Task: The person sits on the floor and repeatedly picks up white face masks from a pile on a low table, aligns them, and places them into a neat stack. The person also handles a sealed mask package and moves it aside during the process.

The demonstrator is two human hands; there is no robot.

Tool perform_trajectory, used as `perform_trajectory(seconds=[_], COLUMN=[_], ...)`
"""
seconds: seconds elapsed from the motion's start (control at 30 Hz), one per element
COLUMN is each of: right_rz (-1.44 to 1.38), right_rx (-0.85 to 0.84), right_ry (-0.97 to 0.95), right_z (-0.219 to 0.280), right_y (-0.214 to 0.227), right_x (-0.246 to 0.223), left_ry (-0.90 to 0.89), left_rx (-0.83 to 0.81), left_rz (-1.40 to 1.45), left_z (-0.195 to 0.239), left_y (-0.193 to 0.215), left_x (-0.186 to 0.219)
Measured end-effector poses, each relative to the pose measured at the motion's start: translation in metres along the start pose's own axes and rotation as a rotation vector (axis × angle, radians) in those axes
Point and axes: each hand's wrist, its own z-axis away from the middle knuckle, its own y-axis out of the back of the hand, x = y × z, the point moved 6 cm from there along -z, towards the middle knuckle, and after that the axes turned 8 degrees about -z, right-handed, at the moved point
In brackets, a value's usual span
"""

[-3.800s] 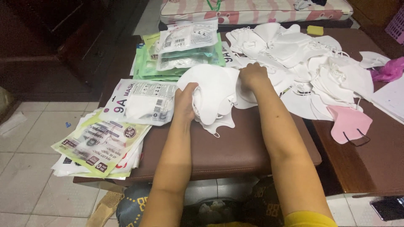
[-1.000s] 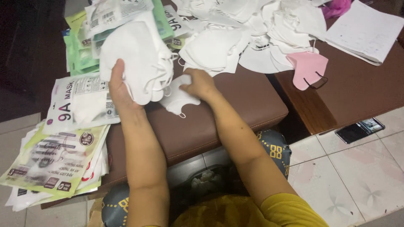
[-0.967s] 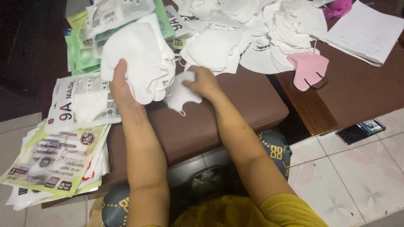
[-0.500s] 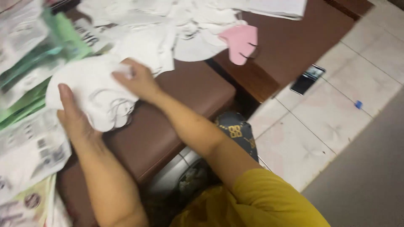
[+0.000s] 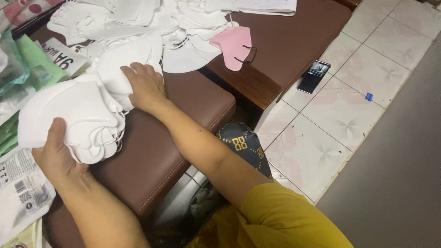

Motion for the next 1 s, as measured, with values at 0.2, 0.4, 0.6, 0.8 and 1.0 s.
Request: perform_trajectory(seconds=[0.2,0.4,0.6,0.8,1.0], right_rz=[0.041,-0.248,-1.194,-1.814,-2.357], right_rx=[-0.029,0.296,0.568,0.051,-0.149], right_ry=[0.024,0.103,0.151,0.063,0.147], right_z=[0.002,-0.011,0.017,0.018,0.005], right_y=[-0.005,-0.022,0.027,0.02,0.015], right_x=[-0.006,0.011,-0.004,-0.026,-0.011], left_ry=[-0.017,-0.02,-0.333,-0.339,-0.383], left_rx=[-0.019,-0.025,0.032,0.01,0.176], left_rz=[0.041,0.063,-0.026,-0.039,-0.101], left_z=[-0.005,-0.003,-0.021,0.0,-0.032], left_y=[0.003,0.0,0.013,-0.004,0.027], left_x=[-0.007,-0.002,-0.012,0.011,-0.029])
